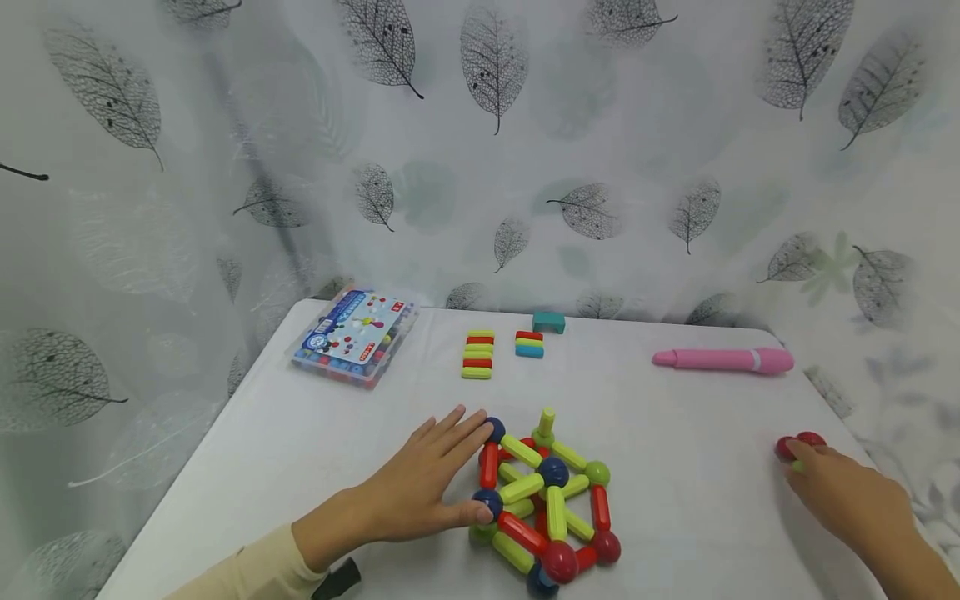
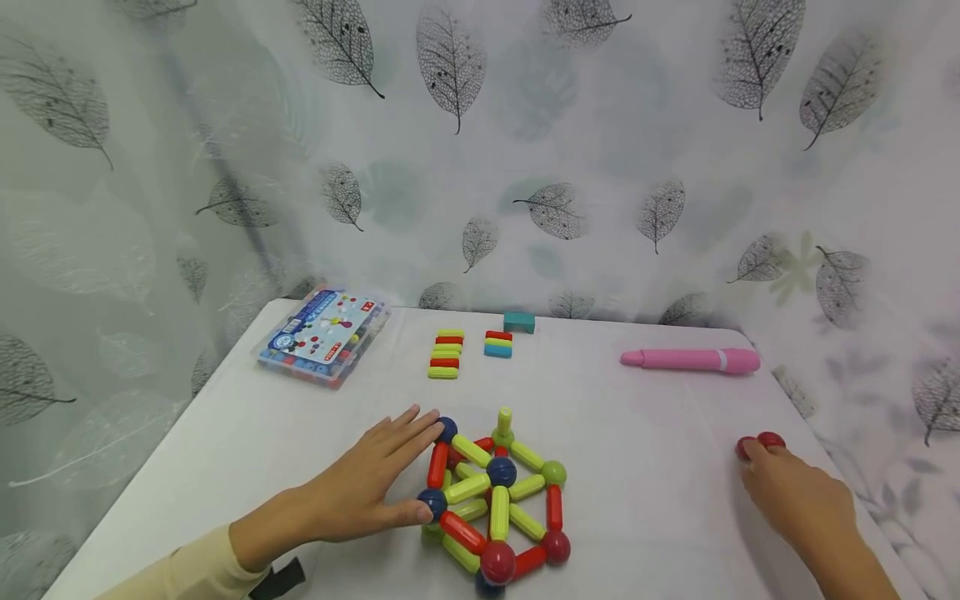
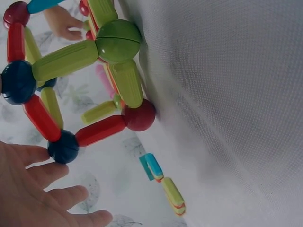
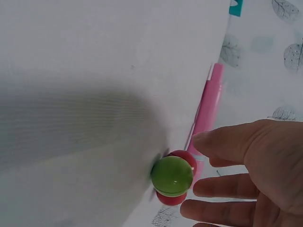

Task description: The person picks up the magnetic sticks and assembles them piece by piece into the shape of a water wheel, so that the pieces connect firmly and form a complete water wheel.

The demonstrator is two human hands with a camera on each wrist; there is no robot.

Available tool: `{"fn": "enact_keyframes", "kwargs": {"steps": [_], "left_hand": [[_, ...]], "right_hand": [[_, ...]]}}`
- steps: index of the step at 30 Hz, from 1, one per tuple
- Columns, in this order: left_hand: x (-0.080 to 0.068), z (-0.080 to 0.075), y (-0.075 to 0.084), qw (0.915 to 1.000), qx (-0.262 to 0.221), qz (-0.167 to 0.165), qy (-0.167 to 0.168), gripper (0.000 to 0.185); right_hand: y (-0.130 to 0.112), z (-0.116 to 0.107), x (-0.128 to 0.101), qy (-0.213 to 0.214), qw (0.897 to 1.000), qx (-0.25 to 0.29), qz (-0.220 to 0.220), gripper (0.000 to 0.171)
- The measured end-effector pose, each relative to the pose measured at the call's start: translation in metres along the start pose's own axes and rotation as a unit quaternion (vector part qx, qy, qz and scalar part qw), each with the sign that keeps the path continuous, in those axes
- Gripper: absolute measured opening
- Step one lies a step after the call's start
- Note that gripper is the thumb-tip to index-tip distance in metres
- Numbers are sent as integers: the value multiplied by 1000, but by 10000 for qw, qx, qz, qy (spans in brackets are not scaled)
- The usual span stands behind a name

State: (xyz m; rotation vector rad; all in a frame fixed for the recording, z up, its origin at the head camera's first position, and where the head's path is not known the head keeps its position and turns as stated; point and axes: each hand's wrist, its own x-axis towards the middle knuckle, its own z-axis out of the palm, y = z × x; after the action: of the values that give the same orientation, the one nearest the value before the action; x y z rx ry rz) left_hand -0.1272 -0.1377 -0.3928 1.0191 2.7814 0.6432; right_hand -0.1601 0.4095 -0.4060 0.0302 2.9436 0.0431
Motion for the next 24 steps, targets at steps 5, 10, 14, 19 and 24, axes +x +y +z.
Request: {"fn": "enact_keyframes", "kwargs": {"steps": [5,10,14,19,24], "left_hand": [[1,0,1,10000,5,-10,-10,92],[1,0,1,10000,37,-49,-29,93],[1,0,1,10000,22,-62,-37,93],[1,1,0,10000,30,-40,-6,93],[0,1,0,10000,-8,-7,-16,93]], "right_hand": [[3,10,-2,76,9999,4,-101,41],[2,16,-1,225,9995,-225,-54,39],[4,20,0,227,9993,-308,-15,35],[10,24,1,613,9979,-170,-98,29],[7,22,1,1099,9930,332,-284,30]]}}
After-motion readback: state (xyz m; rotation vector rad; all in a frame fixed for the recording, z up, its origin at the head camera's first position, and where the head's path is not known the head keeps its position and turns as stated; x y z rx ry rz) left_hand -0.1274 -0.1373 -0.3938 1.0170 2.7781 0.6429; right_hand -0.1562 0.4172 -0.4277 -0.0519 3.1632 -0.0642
